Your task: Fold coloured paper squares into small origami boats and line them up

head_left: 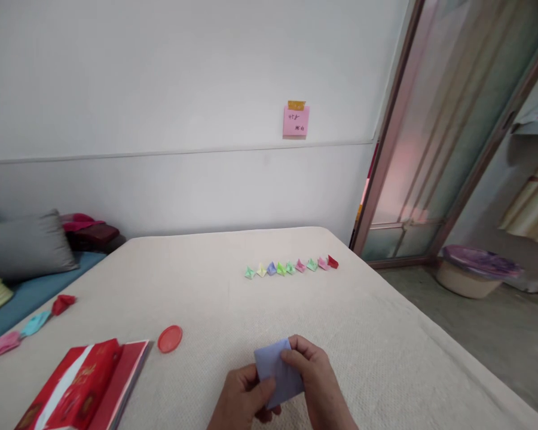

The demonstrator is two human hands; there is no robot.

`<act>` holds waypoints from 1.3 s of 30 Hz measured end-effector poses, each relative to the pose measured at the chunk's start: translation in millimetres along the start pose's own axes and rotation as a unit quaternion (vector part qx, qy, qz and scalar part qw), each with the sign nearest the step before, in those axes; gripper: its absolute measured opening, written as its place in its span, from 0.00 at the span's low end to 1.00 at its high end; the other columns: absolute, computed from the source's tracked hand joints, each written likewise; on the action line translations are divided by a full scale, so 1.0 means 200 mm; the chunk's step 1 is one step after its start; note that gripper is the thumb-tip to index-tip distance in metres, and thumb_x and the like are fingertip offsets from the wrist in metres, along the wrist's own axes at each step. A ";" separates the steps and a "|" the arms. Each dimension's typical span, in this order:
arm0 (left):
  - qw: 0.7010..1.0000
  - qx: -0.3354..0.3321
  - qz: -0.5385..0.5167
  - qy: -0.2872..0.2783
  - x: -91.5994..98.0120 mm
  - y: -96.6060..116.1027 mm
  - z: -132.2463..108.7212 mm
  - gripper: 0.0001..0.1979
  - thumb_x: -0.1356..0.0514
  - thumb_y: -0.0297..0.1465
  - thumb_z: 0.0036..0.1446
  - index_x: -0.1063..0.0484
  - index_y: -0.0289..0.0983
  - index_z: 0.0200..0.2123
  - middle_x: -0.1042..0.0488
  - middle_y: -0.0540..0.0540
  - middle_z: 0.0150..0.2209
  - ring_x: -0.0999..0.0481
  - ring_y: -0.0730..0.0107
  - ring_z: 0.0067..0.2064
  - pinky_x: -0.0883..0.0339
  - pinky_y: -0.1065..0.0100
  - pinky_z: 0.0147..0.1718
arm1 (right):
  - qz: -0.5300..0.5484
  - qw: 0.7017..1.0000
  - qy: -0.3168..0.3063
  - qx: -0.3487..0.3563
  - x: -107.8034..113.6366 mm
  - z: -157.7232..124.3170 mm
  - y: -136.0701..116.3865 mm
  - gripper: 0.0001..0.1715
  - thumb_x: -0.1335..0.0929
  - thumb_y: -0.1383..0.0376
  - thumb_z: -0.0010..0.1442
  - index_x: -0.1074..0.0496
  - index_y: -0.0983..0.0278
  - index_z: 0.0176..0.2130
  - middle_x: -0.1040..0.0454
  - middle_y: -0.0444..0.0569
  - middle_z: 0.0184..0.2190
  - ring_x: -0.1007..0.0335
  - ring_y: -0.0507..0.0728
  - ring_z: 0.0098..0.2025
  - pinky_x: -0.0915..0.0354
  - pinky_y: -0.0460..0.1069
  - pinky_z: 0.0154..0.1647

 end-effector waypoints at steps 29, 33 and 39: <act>0.996 -0.042 -0.010 0.081 0.06 0.03 0.01 0.11 0.32 0.36 0.40 0.27 0.34 0.20 0.37 0.53 0.16 0.41 0.75 0.19 0.49 0.72 0.20 | -0.040 0.999 0.019 -0.003 0.04 0.06 0.05 0.09 0.29 0.63 0.41 0.30 0.65 0.17 0.38 0.39 0.13 0.48 0.49 0.19 0.54 0.46 0.21; 0.990 -0.064 0.046 0.118 0.08 0.04 -0.01 0.11 0.36 0.37 0.46 0.27 0.34 0.24 0.32 0.51 0.18 0.35 0.71 0.21 0.44 0.70 0.22 | -0.024 0.999 0.032 -0.017 0.06 0.06 0.07 0.11 0.30 0.64 0.41 0.36 0.64 0.16 0.42 0.37 0.13 0.51 0.49 0.18 0.55 0.46 0.21; 0.781 -0.375 0.407 0.291 0.06 0.20 -0.16 0.24 0.38 0.32 0.51 0.34 0.36 0.53 0.29 0.36 0.52 0.31 0.50 0.52 0.39 0.53 0.50 | 0.024 0.998 0.054 -0.037 0.09 0.05 0.08 0.15 0.30 0.62 0.48 0.40 0.62 0.20 0.44 0.37 0.17 0.49 0.49 0.20 0.51 0.45 0.22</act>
Point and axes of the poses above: each hand's wrist, its own z-axis towards the middle knuckle, its own x-axis out of the back of the hand, y = z × x, the point moved 6 cm from there along z, towards the middle knuckle
